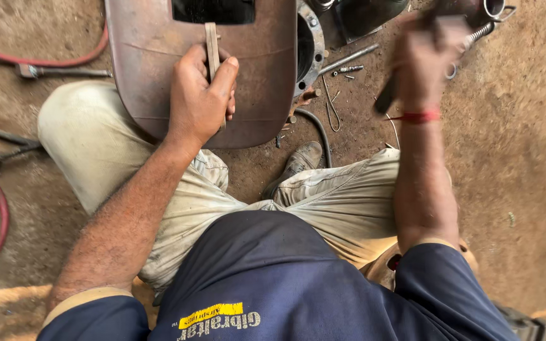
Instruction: The person sits on the ground and welds a metal rod into a circular metal part, then welds a metal plate with a rectangular cutout. They use a hammer to tap the plate and continue welding along its edges.
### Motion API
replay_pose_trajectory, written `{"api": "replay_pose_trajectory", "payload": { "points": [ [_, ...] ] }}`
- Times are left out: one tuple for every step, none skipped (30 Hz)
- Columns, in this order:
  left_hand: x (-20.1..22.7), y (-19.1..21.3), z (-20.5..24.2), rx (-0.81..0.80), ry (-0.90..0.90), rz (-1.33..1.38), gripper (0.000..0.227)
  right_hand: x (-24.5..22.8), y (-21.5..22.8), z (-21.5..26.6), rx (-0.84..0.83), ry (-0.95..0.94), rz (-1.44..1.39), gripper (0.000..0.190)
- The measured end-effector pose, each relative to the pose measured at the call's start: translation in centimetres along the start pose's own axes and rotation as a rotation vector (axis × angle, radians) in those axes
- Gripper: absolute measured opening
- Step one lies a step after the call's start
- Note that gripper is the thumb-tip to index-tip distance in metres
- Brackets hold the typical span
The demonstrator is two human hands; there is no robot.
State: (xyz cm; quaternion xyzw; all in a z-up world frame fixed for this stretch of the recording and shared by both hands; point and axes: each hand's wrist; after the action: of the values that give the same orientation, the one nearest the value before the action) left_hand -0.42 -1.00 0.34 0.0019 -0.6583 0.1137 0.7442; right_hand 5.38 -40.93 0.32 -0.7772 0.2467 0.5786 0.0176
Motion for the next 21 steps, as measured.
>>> {"api": "replay_pose_trajectory", "payload": {
  "points": [
    [-0.2,0.1,0.0,0.01,0.006,0.007,0.014,-0.9,1.3,-1.0,0.052,0.167,-0.152,0.009],
    [-0.2,0.1,-0.2,0.017,-0.007,0.026,0.014,-1.7,2.5,-2.7,0.089,0.412,-0.149,0.021],
    [-0.2,0.1,-0.2,0.024,-0.019,0.046,0.014,-2.4,4.0,-4.6,0.126,0.656,-0.144,0.037],
    [-0.1,0.1,-0.5,0.021,-0.035,0.064,0.015,-2.3,4.7,-6.4,0.217,0.673,-0.287,0.036],
    [0.0,0.0,-0.6,0.02,-0.033,0.06,0.014,-1.6,5.0,-7.8,0.297,0.669,-0.35,0.033],
    [0.0,0.0,-0.8,0.017,-0.031,0.057,0.014,-0.5,4.9,-8.3,0.37,0.626,-0.368,0.03],
    [0.0,0.0,-0.8,0.014,-0.029,0.054,0.014,1.2,4.0,-8.0,0.422,0.535,-0.325,0.027],
    [0.0,0.0,-0.9,0.013,-0.024,0.053,0.014,3.1,2.2,-7.3,0.456,0.435,-0.279,0.024],
    [0.0,0.0,-0.9,0.011,-0.018,0.052,0.014,5.0,0.0,-5.9,0.489,0.314,-0.233,0.022],
    [0.0,0.1,-0.6,0.008,-0.009,0.047,0.014,6.7,-2.1,-3.3,0.447,0.203,-0.072,0.02],
    [0.0,0.2,-0.3,0.007,-0.006,0.031,0.014,7.9,-3.9,-0.3,0.356,0.102,0.19,0.018],
    [0.1,0.1,-0.3,0.003,-0.009,0.017,0.014,8.2,-5.1,2.0,0.219,-0.011,0.416,0.017],
    [0.3,0.0,-0.1,0.0,-0.012,0.004,0.015,7.9,-6.3,4.0,0.094,-0.36,0.385,0.017],
    [0.6,-0.2,0.1,-0.005,-0.007,0.013,0.015,6.7,-6.5,5.4,0.081,-0.599,0.316,0.017],
    [0.9,-0.3,0.3,-0.01,-0.002,0.021,0.015,5.1,-6.2,5.5,0.135,-0.762,0.24,0.018],
    [1.1,-0.1,0.4,0.001,0.005,0.028,0.015,3.3,-5.7,5.1,0.164,-0.738,0.175,0.02],
    [1.2,0.1,0.1,0.012,-0.008,0.055,0.015,1.7,-5.1,3.9,0.156,-0.59,0.105,0.023],
    [0.9,0.4,0.4,0.007,0.003,0.073,0.015,0.6,-3.9,4.1,0.145,-0.445,0.007,0.019],
    [0.6,0.7,0.6,0.003,0.014,0.091,0.015,0.0,-2.8,4.2,0.135,-0.3,-0.091,0.015],
    [0.5,0.7,0.4,0.013,0.012,0.074,0.014,-0.1,-1.9,3.4,0.154,-0.212,-0.14,0.016],
    [0.3,0.6,0.3,0.023,0.01,0.057,0.014,0.1,-1.2,2.7,0.172,-0.124,-0.189,0.017]
  ]
}}
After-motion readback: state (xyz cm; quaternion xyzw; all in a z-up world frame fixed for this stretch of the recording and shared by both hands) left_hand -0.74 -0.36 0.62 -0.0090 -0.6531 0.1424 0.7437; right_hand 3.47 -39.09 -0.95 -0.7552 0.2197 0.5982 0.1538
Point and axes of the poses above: each hand's wrist, its own z-axis away from the middle knuckle, its own y-axis out of the back of the hand, x = y × z, and after that the axes turned 14 degrees about x, right-handed
